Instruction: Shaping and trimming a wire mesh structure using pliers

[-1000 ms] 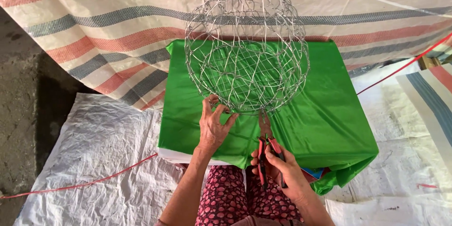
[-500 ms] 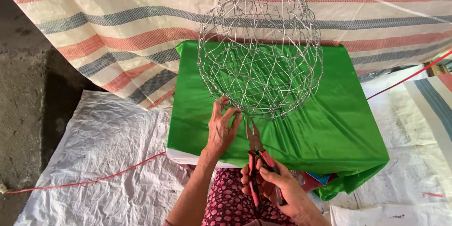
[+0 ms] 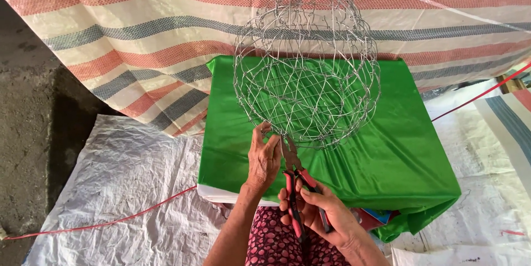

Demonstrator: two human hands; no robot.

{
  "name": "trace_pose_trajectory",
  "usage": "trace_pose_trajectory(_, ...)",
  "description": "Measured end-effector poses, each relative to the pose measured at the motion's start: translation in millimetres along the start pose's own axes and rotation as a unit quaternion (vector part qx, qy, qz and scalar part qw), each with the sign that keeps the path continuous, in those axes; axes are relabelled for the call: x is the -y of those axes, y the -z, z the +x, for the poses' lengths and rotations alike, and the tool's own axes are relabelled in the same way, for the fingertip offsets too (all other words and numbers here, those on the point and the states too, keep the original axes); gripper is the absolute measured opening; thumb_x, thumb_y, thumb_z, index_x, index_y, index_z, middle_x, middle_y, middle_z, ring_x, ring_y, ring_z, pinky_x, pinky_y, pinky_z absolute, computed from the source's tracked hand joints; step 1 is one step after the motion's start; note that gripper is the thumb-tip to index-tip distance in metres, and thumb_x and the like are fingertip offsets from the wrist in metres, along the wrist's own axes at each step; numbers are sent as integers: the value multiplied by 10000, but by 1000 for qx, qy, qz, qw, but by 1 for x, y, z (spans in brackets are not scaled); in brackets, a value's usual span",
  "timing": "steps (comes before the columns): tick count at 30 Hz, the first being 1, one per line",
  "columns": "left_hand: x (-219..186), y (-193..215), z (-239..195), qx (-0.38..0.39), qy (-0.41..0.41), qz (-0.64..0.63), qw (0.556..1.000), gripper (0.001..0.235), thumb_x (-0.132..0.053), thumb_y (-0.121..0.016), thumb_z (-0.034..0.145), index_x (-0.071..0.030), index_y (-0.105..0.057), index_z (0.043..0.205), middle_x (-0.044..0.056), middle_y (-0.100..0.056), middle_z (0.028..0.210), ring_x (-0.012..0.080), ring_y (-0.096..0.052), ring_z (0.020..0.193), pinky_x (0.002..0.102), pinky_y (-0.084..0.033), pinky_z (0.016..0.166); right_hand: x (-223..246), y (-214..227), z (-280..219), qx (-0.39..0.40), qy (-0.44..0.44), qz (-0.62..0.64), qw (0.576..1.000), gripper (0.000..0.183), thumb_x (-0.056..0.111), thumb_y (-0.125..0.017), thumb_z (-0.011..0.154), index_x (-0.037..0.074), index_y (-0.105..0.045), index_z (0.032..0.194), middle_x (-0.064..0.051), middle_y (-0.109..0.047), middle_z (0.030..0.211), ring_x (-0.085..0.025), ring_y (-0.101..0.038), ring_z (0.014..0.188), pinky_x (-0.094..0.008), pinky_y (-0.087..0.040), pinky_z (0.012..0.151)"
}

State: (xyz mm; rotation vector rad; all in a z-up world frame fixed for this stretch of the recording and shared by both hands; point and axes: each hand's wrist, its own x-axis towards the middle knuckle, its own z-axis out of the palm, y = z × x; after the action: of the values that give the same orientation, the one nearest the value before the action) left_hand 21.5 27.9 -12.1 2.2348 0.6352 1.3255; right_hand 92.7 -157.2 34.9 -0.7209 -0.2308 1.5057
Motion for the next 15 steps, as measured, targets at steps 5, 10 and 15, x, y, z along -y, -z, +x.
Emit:
trace_pose_trajectory(5, -3, 3, 3, 3, 1, 0, 1000, 43, 27, -637, 847, 1, -604, 836, 208, -518, 1337, 322, -603, 1056, 393, -538, 815, 11, 10, 9, 0, 28, -60, 998, 376, 102, -653, 910, -65, -590, 1242, -262, -689, 1020, -332, -696, 827, -412, -617, 617)
trace_pose_trajectory(10, -3, 5, 1, 13, 5, -6, 1000, 25, -9, -635, 864, -14, -629, 887, 206, -512, 1339, 331, -596, 1073, 398, -525, 855, 30, 15, 8, 25, 10, -89, 996, 368, 99, -660, 913, -97, -580, 1214, -258, -688, 959, -289, -673, 738, -387, -572, 580)
trace_pose_trajectory(15, -1, 3, 2, 10, 6, 3, 1000, 19, -16, -645, 859, -18, -629, 869, 184, -520, 1333, 315, -583, 1106, 393, -509, 897, 34, 22, 11, 13, -2, -95, 995, 325, 109, -638, 944, -95, -580, 1190, -245, -677, 931, -262, -647, 697, -364, -551, 540)
